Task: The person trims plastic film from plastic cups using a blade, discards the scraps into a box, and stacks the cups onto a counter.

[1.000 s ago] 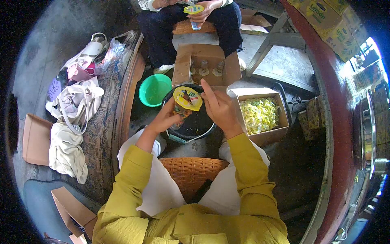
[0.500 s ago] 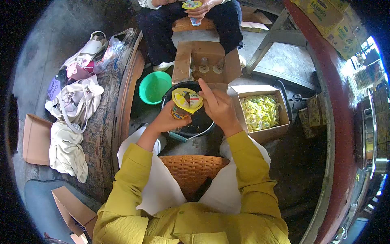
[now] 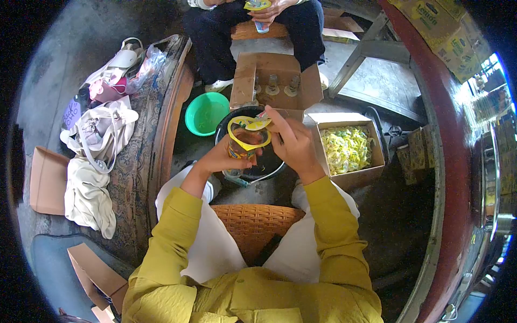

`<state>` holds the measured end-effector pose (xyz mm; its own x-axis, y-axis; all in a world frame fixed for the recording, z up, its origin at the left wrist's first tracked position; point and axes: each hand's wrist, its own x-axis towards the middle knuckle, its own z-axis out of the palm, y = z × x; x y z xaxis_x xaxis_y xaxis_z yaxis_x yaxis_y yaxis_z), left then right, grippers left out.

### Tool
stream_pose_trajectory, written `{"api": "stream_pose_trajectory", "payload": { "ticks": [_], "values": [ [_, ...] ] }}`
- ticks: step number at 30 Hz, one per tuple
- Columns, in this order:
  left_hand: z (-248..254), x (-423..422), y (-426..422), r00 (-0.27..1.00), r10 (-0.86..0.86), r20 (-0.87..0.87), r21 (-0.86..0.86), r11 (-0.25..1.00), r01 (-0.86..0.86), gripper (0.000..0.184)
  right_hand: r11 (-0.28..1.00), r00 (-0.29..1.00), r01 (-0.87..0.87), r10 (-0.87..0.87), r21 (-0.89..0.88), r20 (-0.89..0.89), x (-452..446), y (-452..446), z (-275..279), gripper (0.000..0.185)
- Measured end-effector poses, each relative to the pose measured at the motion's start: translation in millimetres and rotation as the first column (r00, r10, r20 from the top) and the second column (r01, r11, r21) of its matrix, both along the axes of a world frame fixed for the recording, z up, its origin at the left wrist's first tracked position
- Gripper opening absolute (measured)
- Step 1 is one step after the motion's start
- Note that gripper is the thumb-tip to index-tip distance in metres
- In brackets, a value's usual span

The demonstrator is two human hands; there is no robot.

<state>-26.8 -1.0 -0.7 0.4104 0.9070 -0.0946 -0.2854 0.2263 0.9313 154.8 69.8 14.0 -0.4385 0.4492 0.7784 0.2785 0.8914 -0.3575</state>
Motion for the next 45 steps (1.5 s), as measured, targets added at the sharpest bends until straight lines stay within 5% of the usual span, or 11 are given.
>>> {"api": "stream_pose_trajectory", "payload": {
  "ticks": [5,9,15,24,39,45],
  "values": [
    [-9,3,1,0.945,0.285,-0.158,0.274,0.933,-0.235,0.056,1.0,1.0,-0.011,0.01,-0.021,-0.006,4,1,2,0.057],
    [-6,2,7,0.891,0.391,-0.231,0.478,0.843,-0.246,0.06,0.999,0.996,0.035,-0.036,0.018,0.081,8,1,2,0.06],
    [-5,-2,8,0.864,0.434,-0.254,0.491,0.828,-0.272,0.055,0.994,0.984,0.075,-0.087,0.077,0.157,11,4,2,0.058],
    [5,-5,6,0.773,0.539,-0.335,0.696,0.695,-0.183,0.054,0.973,0.995,0.082,-0.067,0.215,-0.075,2,3,-4,0.041],
    [-3,3,1,0.832,0.469,-0.297,0.645,0.741,-0.188,0.054,0.974,0.998,0.058,-0.058,0.218,-0.007,1,1,-2,0.048],
    [6,-1,-5,0.905,0.29,-0.311,0.432,0.891,-0.137,0.055,0.977,0.999,0.026,-0.032,0.211,0.025,4,-1,-2,0.048]
  ]
}}
